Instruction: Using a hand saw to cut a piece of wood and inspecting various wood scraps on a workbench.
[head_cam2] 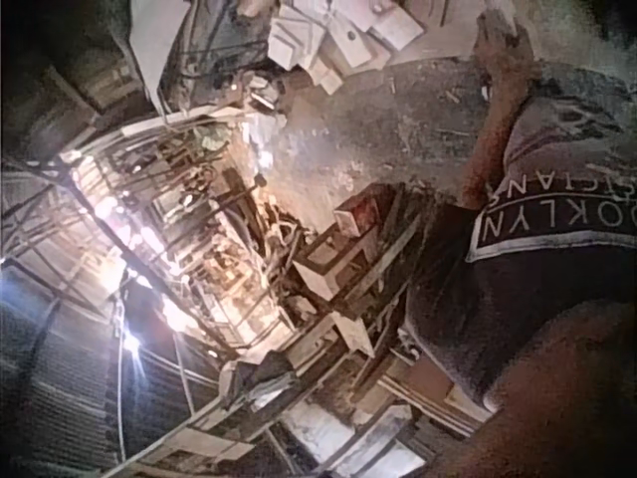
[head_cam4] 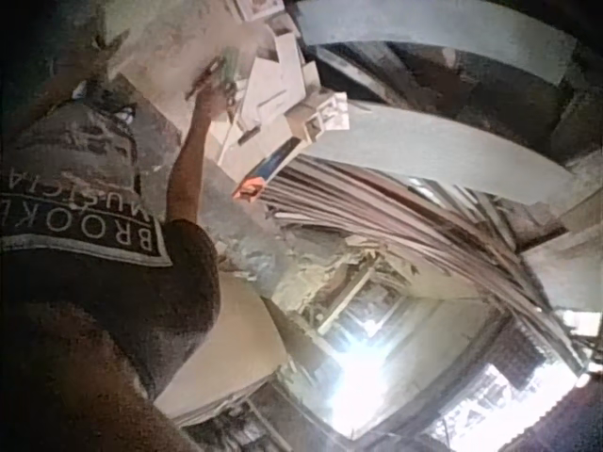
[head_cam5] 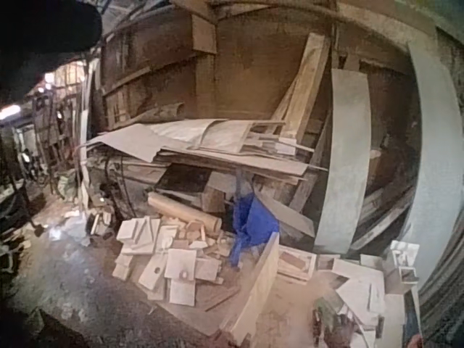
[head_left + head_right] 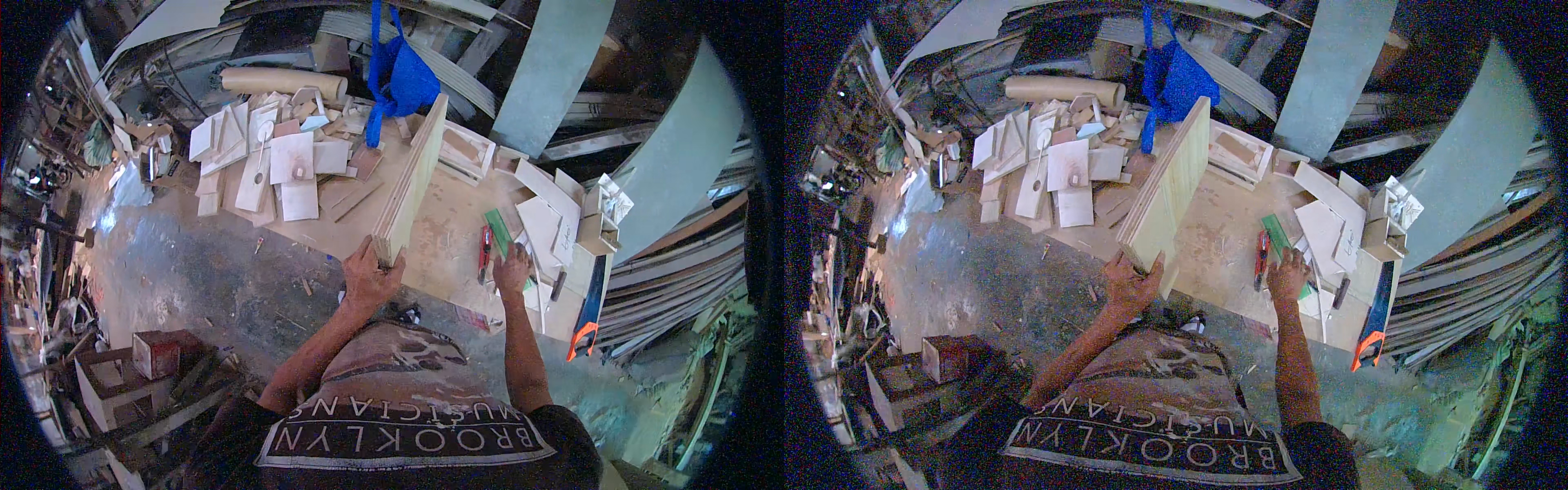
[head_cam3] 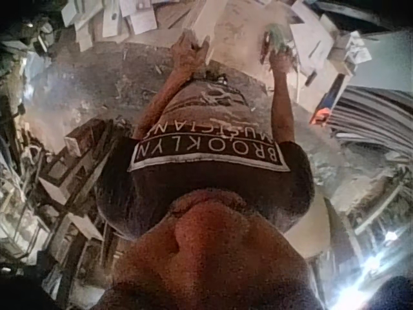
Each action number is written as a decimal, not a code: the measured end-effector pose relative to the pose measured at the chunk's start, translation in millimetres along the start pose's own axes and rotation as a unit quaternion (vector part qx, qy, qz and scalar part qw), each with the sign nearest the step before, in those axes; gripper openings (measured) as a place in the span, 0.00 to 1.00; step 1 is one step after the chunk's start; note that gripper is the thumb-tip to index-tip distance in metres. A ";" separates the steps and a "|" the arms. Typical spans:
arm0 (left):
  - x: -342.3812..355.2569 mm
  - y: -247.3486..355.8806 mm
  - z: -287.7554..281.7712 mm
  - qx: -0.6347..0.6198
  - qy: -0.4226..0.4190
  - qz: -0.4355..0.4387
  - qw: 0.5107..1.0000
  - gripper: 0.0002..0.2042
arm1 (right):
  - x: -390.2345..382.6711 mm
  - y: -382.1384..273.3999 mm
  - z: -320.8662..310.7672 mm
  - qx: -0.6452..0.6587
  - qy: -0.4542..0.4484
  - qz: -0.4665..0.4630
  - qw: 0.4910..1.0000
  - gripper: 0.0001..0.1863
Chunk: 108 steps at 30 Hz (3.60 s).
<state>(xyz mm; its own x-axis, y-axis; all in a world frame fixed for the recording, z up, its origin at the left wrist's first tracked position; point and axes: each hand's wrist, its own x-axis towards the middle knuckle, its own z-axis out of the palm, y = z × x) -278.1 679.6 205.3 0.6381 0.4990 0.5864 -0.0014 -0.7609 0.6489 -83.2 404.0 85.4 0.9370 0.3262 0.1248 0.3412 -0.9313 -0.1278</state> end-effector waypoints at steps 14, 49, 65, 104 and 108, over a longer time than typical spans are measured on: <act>50.0 -21.2 -37.7 -0.466 0.095 -0.479 0.738 0.15 | -43.2 58.7 -4.6 0.044 0.020 0.150 0.988 0.34; 71.0 -22.7 -55.8 -0.871 0.005 -0.427 0.243 0.19 | 15.5 -209.2 -175.2 0.847 -0.120 -0.072 0.513 0.07; 57.5 -37.8 -53.8 -0.819 -0.013 -0.482 0.312 0.15 | 25.4 -229.4 -190.7 0.836 -0.094 -0.131 0.525 0.05; 67.7 -24.9 -42.9 -0.675 0.110 -0.512 0.520 0.11 | -41.0 -246.7 -134.9 0.832 -0.049 0.046 0.551 0.05; 61.4 -42.1 -34.6 -0.664 0.101 -0.474 0.569 0.09 | -44.2 -251.9 -129.9 0.845 -0.053 0.087 0.525 0.05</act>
<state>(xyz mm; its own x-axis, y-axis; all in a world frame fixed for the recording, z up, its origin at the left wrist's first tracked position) -265.5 756.7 230.8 0.7358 0.5641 -0.3748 -0.3974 0.8077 0.4356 -220.3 603.0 239.9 0.9335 0.3499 -0.0780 -0.2551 0.4955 -0.8303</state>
